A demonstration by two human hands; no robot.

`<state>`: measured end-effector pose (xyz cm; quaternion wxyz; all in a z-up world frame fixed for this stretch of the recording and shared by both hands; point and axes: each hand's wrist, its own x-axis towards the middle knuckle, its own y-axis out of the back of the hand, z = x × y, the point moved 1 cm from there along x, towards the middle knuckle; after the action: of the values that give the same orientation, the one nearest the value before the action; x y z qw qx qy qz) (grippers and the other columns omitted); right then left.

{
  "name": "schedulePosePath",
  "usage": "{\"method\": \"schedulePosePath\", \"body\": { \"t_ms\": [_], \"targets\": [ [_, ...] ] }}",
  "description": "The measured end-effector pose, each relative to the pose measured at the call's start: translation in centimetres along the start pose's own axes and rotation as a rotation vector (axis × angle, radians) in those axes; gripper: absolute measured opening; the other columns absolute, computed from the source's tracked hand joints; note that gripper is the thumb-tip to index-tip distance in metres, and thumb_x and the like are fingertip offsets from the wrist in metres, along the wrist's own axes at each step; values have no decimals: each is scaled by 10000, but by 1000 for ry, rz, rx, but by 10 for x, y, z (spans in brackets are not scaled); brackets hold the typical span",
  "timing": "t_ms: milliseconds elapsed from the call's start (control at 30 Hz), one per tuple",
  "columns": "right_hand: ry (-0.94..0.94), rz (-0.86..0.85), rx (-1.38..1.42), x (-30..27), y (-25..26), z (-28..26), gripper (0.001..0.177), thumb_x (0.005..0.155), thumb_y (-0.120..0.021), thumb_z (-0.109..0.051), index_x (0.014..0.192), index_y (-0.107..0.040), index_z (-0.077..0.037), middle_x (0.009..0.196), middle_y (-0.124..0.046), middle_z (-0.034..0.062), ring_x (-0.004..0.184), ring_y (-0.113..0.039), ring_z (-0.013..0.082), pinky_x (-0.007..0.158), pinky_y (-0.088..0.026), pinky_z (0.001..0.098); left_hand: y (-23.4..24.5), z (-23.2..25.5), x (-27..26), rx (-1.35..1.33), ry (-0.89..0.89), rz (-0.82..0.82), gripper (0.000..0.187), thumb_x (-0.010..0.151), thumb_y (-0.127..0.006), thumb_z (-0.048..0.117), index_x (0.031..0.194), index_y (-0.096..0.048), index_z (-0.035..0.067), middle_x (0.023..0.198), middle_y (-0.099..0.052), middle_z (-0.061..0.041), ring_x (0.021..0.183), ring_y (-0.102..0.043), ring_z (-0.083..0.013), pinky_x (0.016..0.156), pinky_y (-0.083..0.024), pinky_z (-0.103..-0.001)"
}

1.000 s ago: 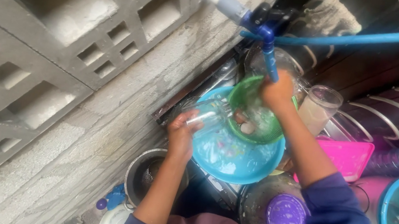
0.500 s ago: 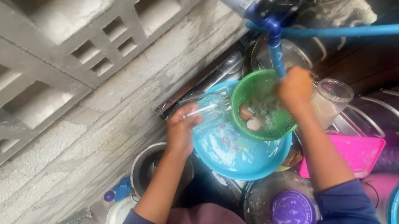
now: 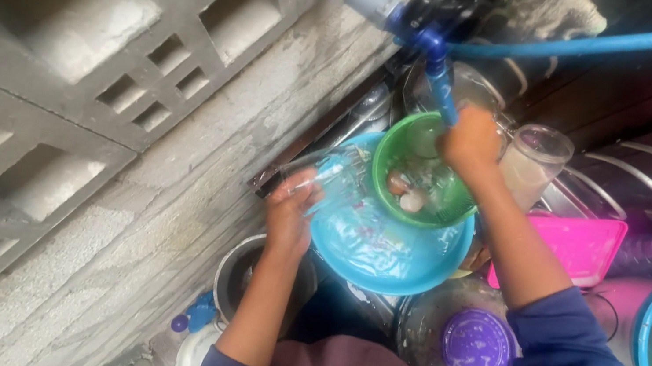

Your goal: Washing and scrubbing various dishes and kitchenware in an outdoor sink.

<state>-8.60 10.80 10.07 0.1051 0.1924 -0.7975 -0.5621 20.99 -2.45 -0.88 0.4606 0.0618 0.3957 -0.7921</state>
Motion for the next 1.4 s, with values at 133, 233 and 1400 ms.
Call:
{"method": "schedulePosePath", "body": {
  "t_ms": [133,233,1400],
  "targets": [
    [20,34,5,12,-17,25,316,664,-866,-145,893,-732,26,926,-711,294,874,-709,456,755,-578,512,-12,7,-15,7,7,14,295,913,-640,6,1202,-697,36,958,-717,-69,829,-682,-155,783,-555,-293],
    [55,77,16,17,-19,23,267,667,-845,-135,866,-747,14,910,-716,289,861,-719,447,761,-583,510,-16,10,-9,-11,-22,5,302,890,-621,-11,1183,-686,19,991,-743,-68,852,-700,-164,793,-559,-297],
    [-484,-403,2482,-52,-125,154,459,940,-599,32,1395,-596,-33,1441,-602,147,1323,-606,328,1107,-508,475,-12,-12,-11,27,-18,-11,261,935,-621,-6,1180,-711,14,971,-722,-85,856,-684,-174,845,-551,-327]
  ]
}}
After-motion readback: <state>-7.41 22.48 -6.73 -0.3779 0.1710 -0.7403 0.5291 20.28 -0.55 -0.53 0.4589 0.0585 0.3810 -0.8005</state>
